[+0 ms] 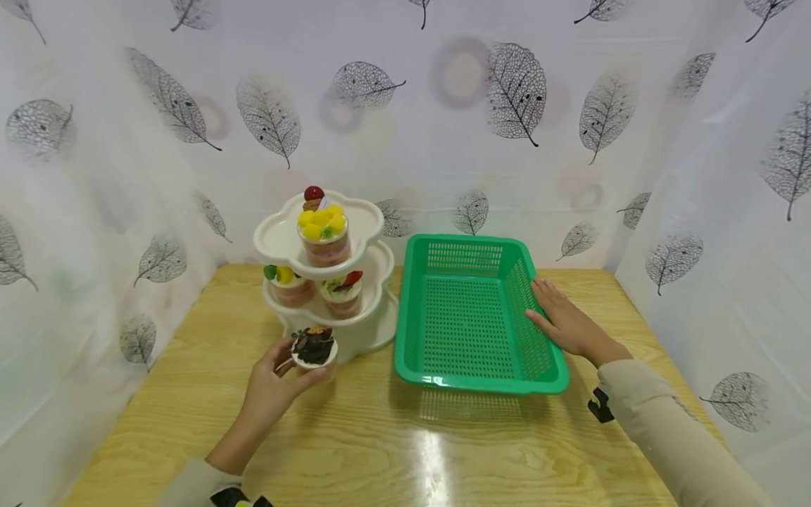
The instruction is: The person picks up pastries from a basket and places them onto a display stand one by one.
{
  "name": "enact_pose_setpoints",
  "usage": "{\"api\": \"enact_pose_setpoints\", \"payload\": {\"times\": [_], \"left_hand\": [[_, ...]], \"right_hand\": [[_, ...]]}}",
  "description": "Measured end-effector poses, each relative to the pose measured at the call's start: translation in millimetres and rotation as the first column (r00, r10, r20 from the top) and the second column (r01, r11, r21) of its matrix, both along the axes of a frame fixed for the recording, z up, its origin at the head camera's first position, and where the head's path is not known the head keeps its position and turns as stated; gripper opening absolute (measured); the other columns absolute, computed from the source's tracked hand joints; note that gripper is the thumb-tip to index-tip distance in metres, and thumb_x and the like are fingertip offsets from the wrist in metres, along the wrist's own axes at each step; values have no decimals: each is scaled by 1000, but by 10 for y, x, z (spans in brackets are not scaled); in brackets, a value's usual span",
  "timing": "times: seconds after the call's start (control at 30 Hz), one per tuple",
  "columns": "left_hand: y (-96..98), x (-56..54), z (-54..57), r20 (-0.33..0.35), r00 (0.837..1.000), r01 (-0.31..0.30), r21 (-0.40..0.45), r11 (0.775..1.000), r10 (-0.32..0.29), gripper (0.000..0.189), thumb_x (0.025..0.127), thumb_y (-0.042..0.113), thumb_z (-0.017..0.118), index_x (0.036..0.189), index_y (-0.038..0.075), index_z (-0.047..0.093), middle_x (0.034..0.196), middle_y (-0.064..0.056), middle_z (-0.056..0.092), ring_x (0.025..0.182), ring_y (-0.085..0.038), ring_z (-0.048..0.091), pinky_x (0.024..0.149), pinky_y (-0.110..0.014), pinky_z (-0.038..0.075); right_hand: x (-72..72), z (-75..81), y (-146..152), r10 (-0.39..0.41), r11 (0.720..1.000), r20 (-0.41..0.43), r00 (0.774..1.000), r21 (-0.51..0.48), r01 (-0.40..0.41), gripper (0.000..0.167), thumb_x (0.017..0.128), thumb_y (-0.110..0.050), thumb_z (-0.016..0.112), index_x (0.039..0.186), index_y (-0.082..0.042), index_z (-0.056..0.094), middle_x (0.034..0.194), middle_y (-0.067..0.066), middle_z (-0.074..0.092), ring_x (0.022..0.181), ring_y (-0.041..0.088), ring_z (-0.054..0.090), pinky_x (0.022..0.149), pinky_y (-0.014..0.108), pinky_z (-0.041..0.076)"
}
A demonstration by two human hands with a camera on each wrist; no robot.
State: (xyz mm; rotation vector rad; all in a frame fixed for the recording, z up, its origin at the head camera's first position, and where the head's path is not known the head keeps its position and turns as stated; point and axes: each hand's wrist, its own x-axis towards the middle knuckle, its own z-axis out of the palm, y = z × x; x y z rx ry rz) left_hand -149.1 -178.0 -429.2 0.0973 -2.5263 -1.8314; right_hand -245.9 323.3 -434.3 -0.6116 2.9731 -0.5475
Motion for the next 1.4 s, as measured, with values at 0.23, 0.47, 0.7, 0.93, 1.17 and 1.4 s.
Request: {"api": "enact_pose_setpoints", "payload": {"times": [0.23,0.47,0.7,0.93,1.17,1.4], "left_hand": [[-86,-52,-217,-3,998,-59,11,998,59,73,77,7,80,138,-3,41,138,-20,45,127,-27,43,108,-30,38],[-104,-137,-306,-13,993,-113,8,994,114,73,79,8,78,141,-5,40,142,-24,43,130,-32,41,111,-42,34],[-90,-246,-430,-40,984,-173,12,985,174,73,78,9,80,140,-6,43,143,-24,44,130,-33,43,110,-42,35],[-73,-345,-495,-46,978,-202,15,979,203,74,78,8,80,140,-7,42,140,-28,45,129,-36,45,109,-42,37],[-42,-444,-507,-45,979,-198,68,978,201,73,79,2,77,140,-10,39,139,-31,44,130,-37,44,107,-40,38],[-35,-511,-532,-66,976,-204,70,976,209,70,79,1,76,138,-11,42,138,-31,45,129,-37,45,107,-43,39]], "right_hand": [[-2,1,-7,4,1000,1,1000,9,-4,70,104,-40,34,152,2,6,158,23,3,145,40,-2,115,59,6],[-7,3,-5,3,1000,1,1000,4,-3,69,104,-40,34,153,1,6,158,23,4,145,42,0,115,59,6],[-3,-11,-5,3,1000,3,1000,-5,-3,69,104,-40,34,153,1,5,158,23,3,145,40,-3,116,58,5],[6,-13,1,1,1000,1,1000,-6,-1,69,104,-40,34,153,1,6,158,23,3,145,41,-1,116,59,5],[21,-7,-4,-2,1000,-2,1000,-23,2,69,104,-39,35,152,2,7,158,24,4,145,40,-2,115,59,5],[11,-11,12,-3,1000,-2,1000,-11,3,69,105,-39,34,153,1,6,158,24,4,145,42,-1,116,58,4]]}}
